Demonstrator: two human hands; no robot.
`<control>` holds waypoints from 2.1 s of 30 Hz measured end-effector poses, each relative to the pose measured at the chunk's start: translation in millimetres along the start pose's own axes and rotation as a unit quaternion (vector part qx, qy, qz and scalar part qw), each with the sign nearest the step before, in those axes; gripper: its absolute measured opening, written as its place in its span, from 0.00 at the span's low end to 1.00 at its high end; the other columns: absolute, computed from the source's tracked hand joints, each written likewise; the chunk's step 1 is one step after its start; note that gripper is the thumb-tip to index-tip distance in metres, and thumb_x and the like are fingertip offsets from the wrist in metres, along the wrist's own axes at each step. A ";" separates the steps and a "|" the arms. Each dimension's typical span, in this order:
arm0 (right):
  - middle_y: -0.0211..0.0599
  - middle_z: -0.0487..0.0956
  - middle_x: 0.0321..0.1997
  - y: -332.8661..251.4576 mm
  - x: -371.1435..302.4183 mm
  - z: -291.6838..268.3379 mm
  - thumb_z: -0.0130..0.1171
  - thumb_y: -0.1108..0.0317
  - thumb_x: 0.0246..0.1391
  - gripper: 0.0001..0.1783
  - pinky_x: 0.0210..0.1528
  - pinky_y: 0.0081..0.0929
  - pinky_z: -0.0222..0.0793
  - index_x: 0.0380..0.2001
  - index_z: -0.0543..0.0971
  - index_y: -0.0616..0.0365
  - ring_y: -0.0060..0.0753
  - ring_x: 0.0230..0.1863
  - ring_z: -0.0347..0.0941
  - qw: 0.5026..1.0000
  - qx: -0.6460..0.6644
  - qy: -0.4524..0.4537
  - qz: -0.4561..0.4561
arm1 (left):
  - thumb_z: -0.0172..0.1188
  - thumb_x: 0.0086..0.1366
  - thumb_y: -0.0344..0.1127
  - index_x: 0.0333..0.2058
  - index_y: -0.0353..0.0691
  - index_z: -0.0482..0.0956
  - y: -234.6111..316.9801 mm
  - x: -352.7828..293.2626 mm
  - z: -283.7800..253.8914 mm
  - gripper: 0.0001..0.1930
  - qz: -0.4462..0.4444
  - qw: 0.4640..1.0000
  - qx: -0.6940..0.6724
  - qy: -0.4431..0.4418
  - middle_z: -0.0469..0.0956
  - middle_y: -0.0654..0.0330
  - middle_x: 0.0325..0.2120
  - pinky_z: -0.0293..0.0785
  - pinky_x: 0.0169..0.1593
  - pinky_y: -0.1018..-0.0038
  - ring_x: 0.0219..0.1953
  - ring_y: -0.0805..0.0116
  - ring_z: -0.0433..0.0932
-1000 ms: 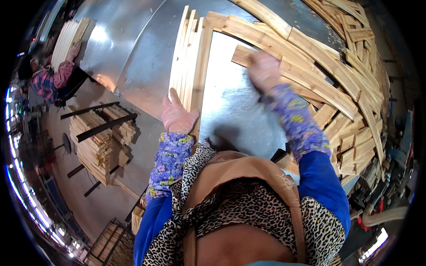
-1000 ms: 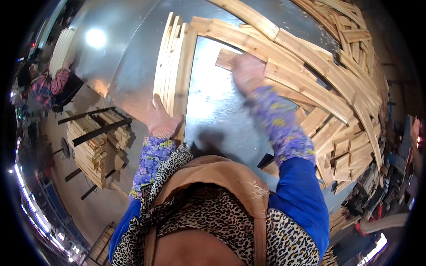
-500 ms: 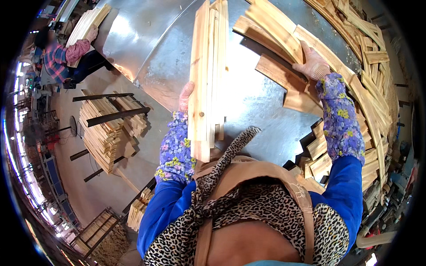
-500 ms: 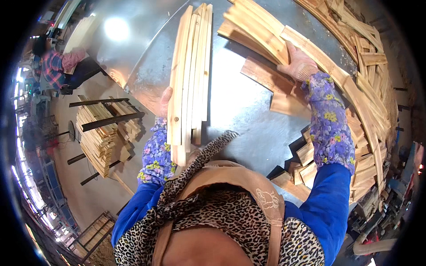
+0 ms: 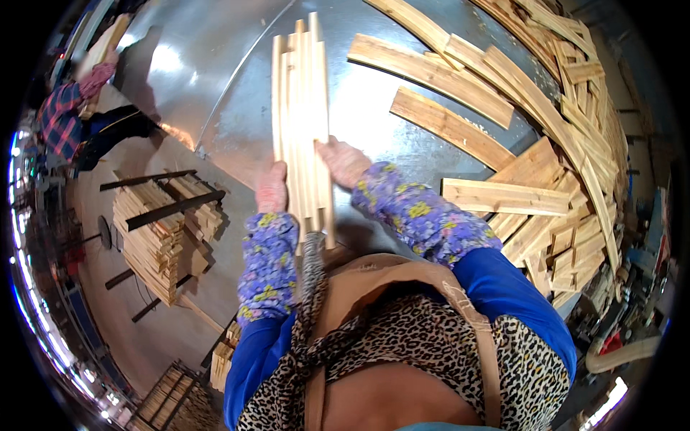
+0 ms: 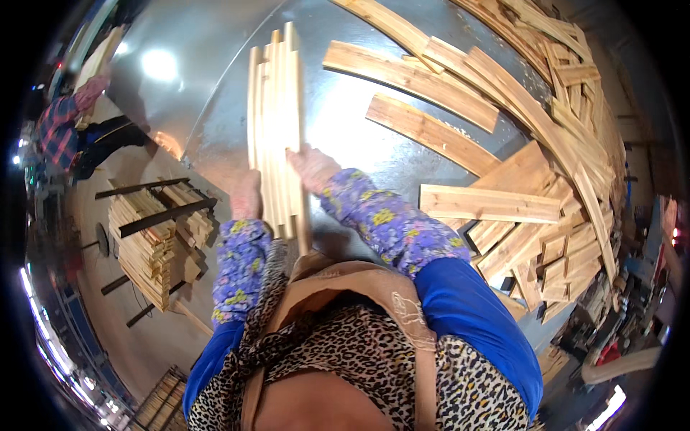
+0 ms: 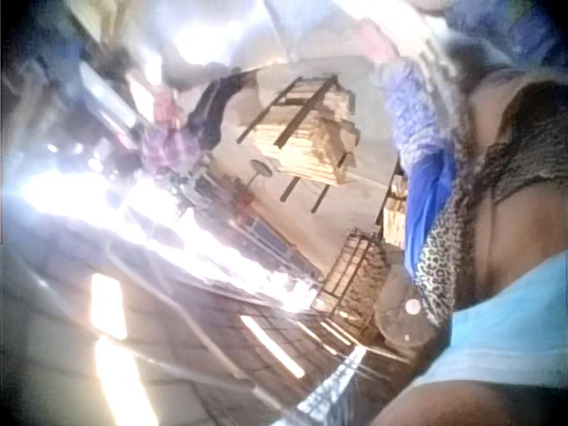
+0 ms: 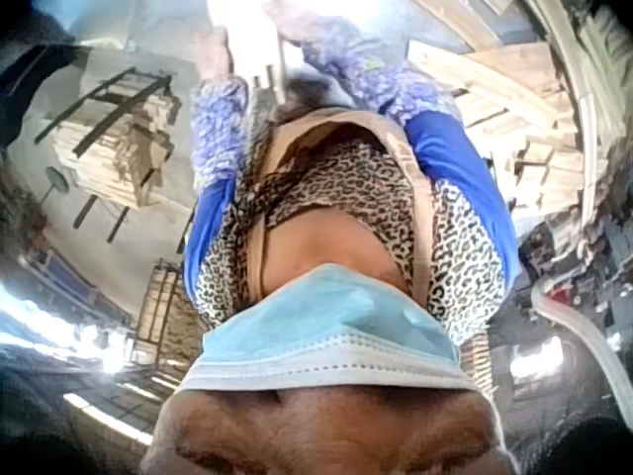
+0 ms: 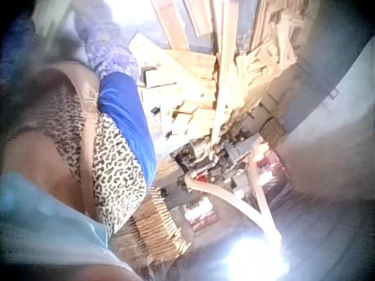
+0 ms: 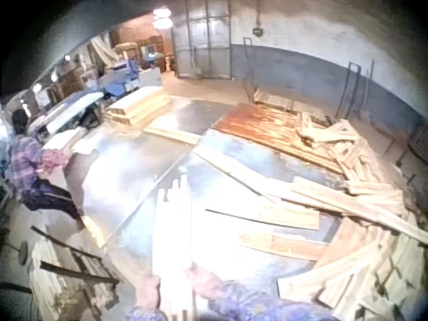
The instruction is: The person sorts wooden planks on a metal table, picking them up from a pile and arranging them into a neat stack. The person handles the planks by hand, inspecting them briefly before placing them in the organized pile.
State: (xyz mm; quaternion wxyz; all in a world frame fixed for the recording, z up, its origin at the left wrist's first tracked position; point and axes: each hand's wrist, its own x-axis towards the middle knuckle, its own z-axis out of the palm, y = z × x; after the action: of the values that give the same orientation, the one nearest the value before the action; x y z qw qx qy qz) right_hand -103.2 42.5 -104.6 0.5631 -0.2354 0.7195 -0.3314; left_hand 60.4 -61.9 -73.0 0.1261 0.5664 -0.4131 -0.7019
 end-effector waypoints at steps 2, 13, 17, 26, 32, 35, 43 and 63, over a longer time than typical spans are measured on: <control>0.63 0.78 0.70 15.6 30.9 27.8 0.40 0.43 0.81 0.39 0.78 0.48 0.71 0.77 0.66 0.66 0.56 0.72 0.76 0.984 -0.161 -0.016 -0.072 | 0.70 0.68 0.52 0.73 0.27 0.68 26.6 -23.0 8.6 0.44 0.060 0.986 0.149 0.033 0.81 0.35 0.59 0.83 0.63 0.54 0.61 0.46 0.84; 0.60 0.80 0.63 184.4 -94.7 -255.0 0.77 0.46 0.50 0.51 0.70 0.53 0.72 0.74 0.71 0.56 0.63 0.65 0.77 0.791 -0.476 0.371 -0.099 | 0.79 0.55 0.54 0.80 0.39 0.58 6.0 -3.7 16.1 0.59 0.218 0.701 0.665 0.134 0.63 0.33 0.71 0.74 0.71 0.51 0.69 0.34 0.73; 0.58 0.77 0.70 127.2 -97.9 -261.2 0.78 0.36 0.48 0.61 0.76 0.52 0.68 0.79 0.66 0.53 0.62 0.72 0.72 0.820 -0.509 0.260 0.019 | 0.79 0.54 0.54 0.77 0.36 0.62 3.1 0.1 6.4 0.57 0.255 0.689 0.665 0.132 0.66 0.31 0.68 0.77 0.68 0.50 0.65 0.34 0.75; 0.55 0.83 0.50 -36.2 -86.4 -250.1 0.50 0.26 0.69 0.48 0.47 0.52 0.91 0.64 0.72 0.66 0.48 0.50 0.86 0.838 0.261 0.293 -0.379 | 0.77 0.53 0.55 0.78 0.46 0.64 18.7 13.1 5.4 0.56 0.263 0.718 0.634 0.114 0.67 0.40 0.70 0.76 0.69 0.50 0.67 0.36 0.74; 0.51 0.86 0.46 36.2 22.1 -93.5 0.59 0.23 0.63 0.48 0.53 0.53 0.86 0.62 0.78 0.59 0.51 0.48 0.86 0.778 0.590 0.123 -0.180 | 0.76 0.54 0.57 0.78 0.46 0.64 28.4 24.6 -2.7 0.55 0.256 0.724 0.635 0.081 0.67 0.37 0.70 0.73 0.72 0.50 0.70 0.35 0.72; 0.51 0.86 0.46 29.3 34.7 -65.6 0.62 0.28 0.62 0.46 0.51 0.55 0.86 0.63 0.77 0.61 0.53 0.46 0.86 0.765 0.625 0.000 -0.154 | 0.77 0.53 0.58 0.79 0.46 0.63 36.0 15.5 1.3 0.57 0.223 0.727 0.645 0.074 0.65 0.34 0.72 0.71 0.73 0.50 0.72 0.32 0.70; 0.50 0.88 0.42 -0.9 -1.4 -161.4 0.67 0.57 0.54 0.29 0.57 0.46 0.88 0.54 0.83 0.69 0.47 0.49 0.87 0.942 0.325 -0.056 -0.069 | 0.79 0.55 0.58 0.76 0.54 0.70 57.9 41.7 8.2 0.51 0.497 0.561 0.656 0.086 0.69 0.44 0.72 0.65 0.75 0.42 0.68 0.42 0.74; 0.60 0.72 0.74 31.0 13.7 -291.1 0.72 0.49 0.59 0.52 0.76 0.56 0.68 0.81 0.61 0.52 0.66 0.76 0.67 0.774 -0.579 0.249 0.058 | 0.79 0.52 0.63 0.77 0.42 0.64 51.2 -35.2 -195.7 0.59 0.186 0.625 0.690 0.314 0.81 0.50 0.53 0.78 0.58 0.50 0.55 0.47 0.82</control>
State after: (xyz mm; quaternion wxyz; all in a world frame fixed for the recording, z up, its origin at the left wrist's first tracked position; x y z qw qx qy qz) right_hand -386.9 115.1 -94.0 0.1398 -0.3840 0.9028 0.1339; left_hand 233.1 -156.8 -15.0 -0.0518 0.5847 -0.8082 0.0477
